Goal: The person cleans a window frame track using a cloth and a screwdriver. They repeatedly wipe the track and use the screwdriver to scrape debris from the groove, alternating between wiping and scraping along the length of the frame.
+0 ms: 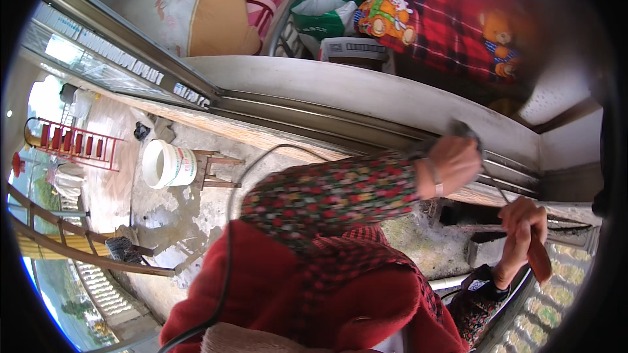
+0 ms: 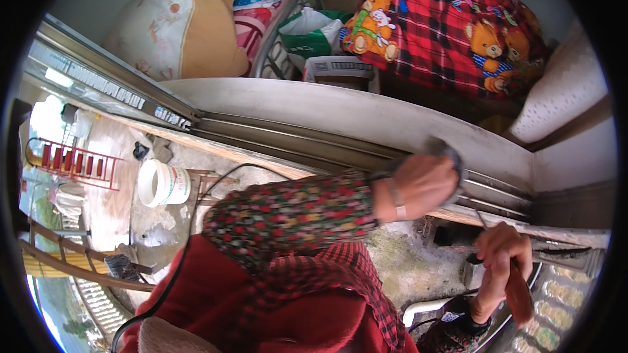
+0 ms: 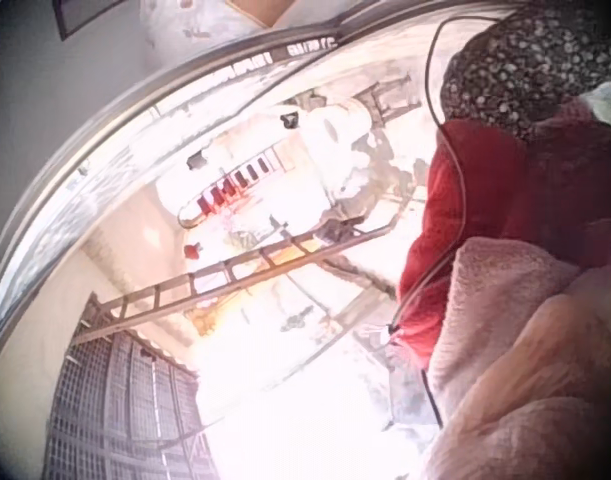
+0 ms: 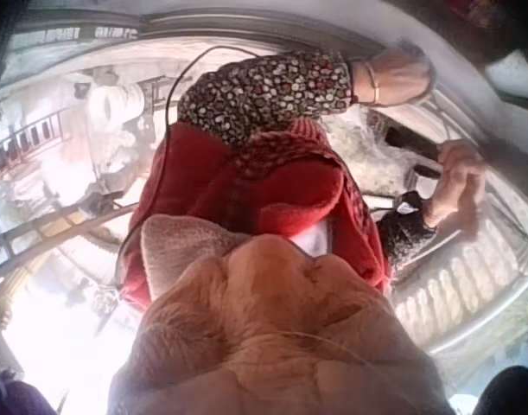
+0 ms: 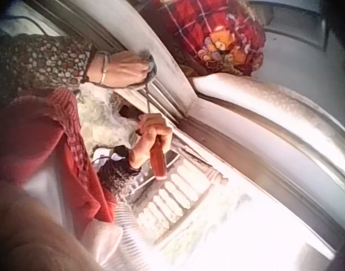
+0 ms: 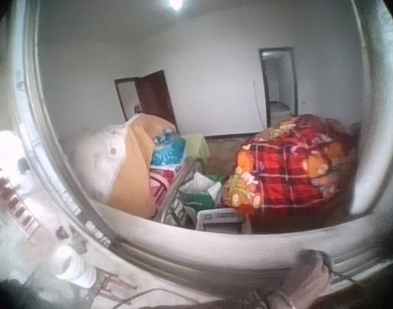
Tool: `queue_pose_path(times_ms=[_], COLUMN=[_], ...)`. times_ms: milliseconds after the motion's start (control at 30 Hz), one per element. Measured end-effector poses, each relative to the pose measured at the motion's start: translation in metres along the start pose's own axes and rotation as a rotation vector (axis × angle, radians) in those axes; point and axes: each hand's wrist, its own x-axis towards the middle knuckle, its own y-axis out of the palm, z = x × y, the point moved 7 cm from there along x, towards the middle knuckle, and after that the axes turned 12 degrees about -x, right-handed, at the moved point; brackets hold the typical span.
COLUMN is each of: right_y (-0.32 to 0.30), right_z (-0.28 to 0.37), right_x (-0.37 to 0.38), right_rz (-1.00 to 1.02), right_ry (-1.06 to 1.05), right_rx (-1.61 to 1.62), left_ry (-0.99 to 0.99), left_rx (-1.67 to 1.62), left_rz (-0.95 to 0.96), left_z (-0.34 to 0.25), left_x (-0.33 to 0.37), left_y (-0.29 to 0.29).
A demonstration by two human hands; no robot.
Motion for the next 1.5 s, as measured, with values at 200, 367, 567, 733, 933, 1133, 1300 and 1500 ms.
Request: queue_pose_path(times_ms=[200, 367, 567, 733, 933, 1133, 1300, 1500], right_y=[-0.055, -0.023, 0.159, 0.296, 0.328, 0.348, 0.346, 0.302], right_z=[0.066, 0.084, 0.062, 0.042, 0.036, 0.031, 0.025, 0.019], right_x=[-0.047, -0.038, 0.005, 0.010, 0.016, 0.023, 0.022, 0.024], right_rz=[-0.344, -0.205, 0.223, 0.511, 0.571, 0.592, 0.688, 0.561], right_ry=[-0.230, -0.194, -0.071, -0.084, -0.204, -0.182, -0.149, -0.245], right_rx=[-0.299, 0.415, 0.652, 0.642, 0.555, 0.434, 0.299, 0.395], left_ry=[0.215, 0.346, -0.143, -0.624, -0.463, -0.437, -0.427, -0.377], left_rx=[-0.908, -0.984, -0.770, -0.242, -0.172, -0.055, 0.063, 0.154], left_rz=[-0.333, -0.437, -0.643, -0.724, -0.692, -0.597, -0.452, -0.364], left_z=[-0.087, -0.049, 0.057, 0.163, 0.185, 0.173, 0.165, 0.141], left_x=[0.043, -0.047, -0.199, -0.293, -0.314, -0.299, -0.278, -0.243], left_y=[-0.024, -0.134, -0.227, -0.243, -0.233, -0.238, -0.230, -0.206])
